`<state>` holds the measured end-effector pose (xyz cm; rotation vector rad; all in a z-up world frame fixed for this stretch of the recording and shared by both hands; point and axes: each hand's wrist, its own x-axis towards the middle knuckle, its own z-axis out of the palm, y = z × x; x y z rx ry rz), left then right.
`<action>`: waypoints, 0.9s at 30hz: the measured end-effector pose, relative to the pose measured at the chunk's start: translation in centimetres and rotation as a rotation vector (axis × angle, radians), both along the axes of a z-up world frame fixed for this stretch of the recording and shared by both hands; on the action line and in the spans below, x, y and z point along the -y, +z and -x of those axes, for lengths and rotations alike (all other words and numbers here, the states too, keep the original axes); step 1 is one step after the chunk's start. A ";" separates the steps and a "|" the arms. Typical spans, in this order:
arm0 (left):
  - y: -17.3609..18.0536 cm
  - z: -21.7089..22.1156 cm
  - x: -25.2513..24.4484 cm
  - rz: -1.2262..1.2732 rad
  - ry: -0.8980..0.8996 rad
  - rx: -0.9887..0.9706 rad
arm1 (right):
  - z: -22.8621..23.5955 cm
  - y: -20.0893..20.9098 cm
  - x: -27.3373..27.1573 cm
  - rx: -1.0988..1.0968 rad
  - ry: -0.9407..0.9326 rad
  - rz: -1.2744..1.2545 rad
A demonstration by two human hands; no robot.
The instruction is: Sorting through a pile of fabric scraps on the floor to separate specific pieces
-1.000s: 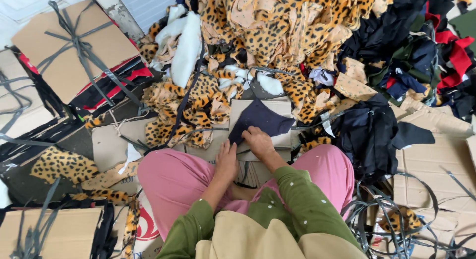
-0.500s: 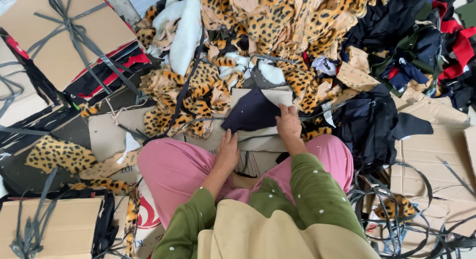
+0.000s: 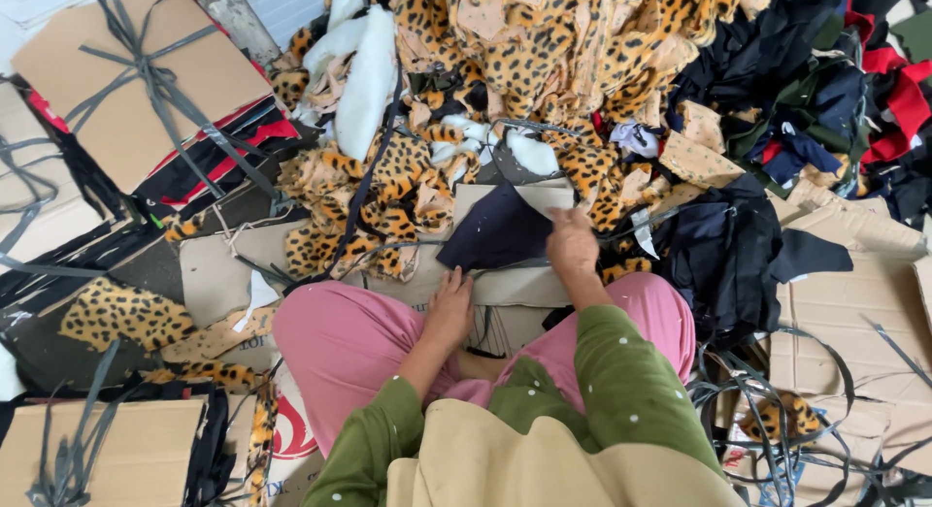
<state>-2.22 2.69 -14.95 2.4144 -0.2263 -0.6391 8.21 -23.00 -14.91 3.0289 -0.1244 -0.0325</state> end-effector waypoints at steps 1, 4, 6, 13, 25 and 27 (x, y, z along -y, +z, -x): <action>0.3 -0.2 0.1 0.002 -0.007 -0.001 | 0.6 -0.3 -0.6 -0.001 -0.007 0.002; 0.8 -0.3 0.3 -0.036 -0.059 0.015 | 3.0 -1.6 -1.6 -0.027 0.380 -0.115; 0.7 -0.1 0.2 -0.029 -0.086 -0.001 | 5.0 -3.3 -1.5 -0.084 0.406 -0.096; 3.5 0.1 0.0 -0.038 -0.139 0.057 | 6.0 -3.6 0.6 -0.070 0.404 -0.073; 2.2 2.0 -0.6 -0.048 -0.152 0.260 | -3.2 1.0 0.7 -0.366 -0.213 -0.218; 4.6 1.4 -0.5 -0.059 -0.164 0.156 | -3.7 1.5 0.7 -0.371 -0.188 -0.351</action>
